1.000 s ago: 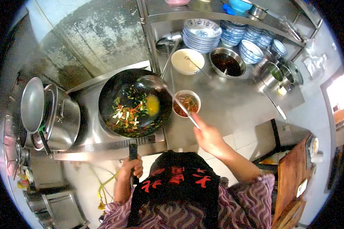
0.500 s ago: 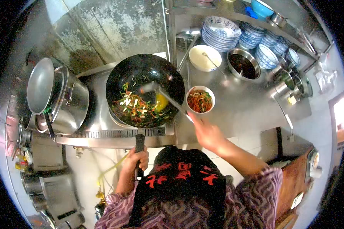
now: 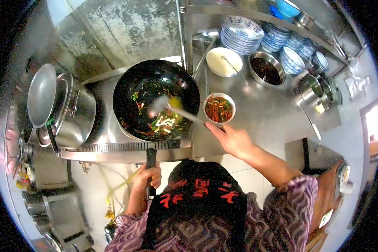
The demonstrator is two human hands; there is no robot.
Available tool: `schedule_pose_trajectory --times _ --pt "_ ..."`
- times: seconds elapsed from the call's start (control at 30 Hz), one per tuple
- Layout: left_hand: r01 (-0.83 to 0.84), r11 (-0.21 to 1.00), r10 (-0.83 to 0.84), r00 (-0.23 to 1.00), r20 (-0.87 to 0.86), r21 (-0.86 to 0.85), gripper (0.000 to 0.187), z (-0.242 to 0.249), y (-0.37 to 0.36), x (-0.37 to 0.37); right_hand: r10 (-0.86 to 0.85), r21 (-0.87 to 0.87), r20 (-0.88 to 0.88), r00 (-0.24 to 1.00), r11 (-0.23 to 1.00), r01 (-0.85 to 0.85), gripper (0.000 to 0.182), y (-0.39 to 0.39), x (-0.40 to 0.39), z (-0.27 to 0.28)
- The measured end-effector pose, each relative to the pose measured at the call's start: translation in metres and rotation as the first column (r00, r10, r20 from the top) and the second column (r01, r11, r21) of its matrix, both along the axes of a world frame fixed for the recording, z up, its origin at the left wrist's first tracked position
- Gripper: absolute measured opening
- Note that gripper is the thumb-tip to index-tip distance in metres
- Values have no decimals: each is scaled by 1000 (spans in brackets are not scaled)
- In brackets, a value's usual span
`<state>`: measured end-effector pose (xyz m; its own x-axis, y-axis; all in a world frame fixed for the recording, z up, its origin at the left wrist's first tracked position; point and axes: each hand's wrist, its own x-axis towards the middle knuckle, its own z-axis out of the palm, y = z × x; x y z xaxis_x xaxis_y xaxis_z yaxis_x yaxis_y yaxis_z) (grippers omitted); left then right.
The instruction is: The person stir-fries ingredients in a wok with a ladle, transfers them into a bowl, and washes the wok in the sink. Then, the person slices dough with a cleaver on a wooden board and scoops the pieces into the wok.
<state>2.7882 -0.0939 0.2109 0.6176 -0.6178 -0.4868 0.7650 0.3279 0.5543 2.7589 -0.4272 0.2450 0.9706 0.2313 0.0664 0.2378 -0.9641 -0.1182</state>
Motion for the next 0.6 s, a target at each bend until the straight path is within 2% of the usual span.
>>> schedule_pose_trajectory --times 0.03,0.1,0.2,0.23,0.33,0.43,0.53,0.6 --pt "12 999 -12 1000 18 33 11 2 -1 1 -68 44 33 997 997 67 58 14 15 5" --pt "31 995 -36 998 54 92 11 6 -7 -1 -98 230 183 978 972 55 52 41 49 -1" --pt "52 993 -59 996 70 108 11 8 -13 2 -139 379 137 981 922 77 46 65 51 -8" --pt "63 989 -76 992 97 136 13 5 -14 3 -90 355 269 959 935 -12 44 58 46 -20" --pt "33 996 -41 995 87 84 14 7 -24 7 -67 34 17 998 997 66 42 -1 -33 -8" --pt "62 992 -77 987 139 108 16 -3 -34 8 -45 -2 207 977 999 46 45 -37 -50 -3" --pt "83 986 -106 981 164 142 16 0 -47 12 -46 -40 319 947 997 61 48 -30 -34 2" --pt "80 986 -103 982 157 147 14 0 -53 12 49 -102 385 922 995 -11 48 -41 -34 2"
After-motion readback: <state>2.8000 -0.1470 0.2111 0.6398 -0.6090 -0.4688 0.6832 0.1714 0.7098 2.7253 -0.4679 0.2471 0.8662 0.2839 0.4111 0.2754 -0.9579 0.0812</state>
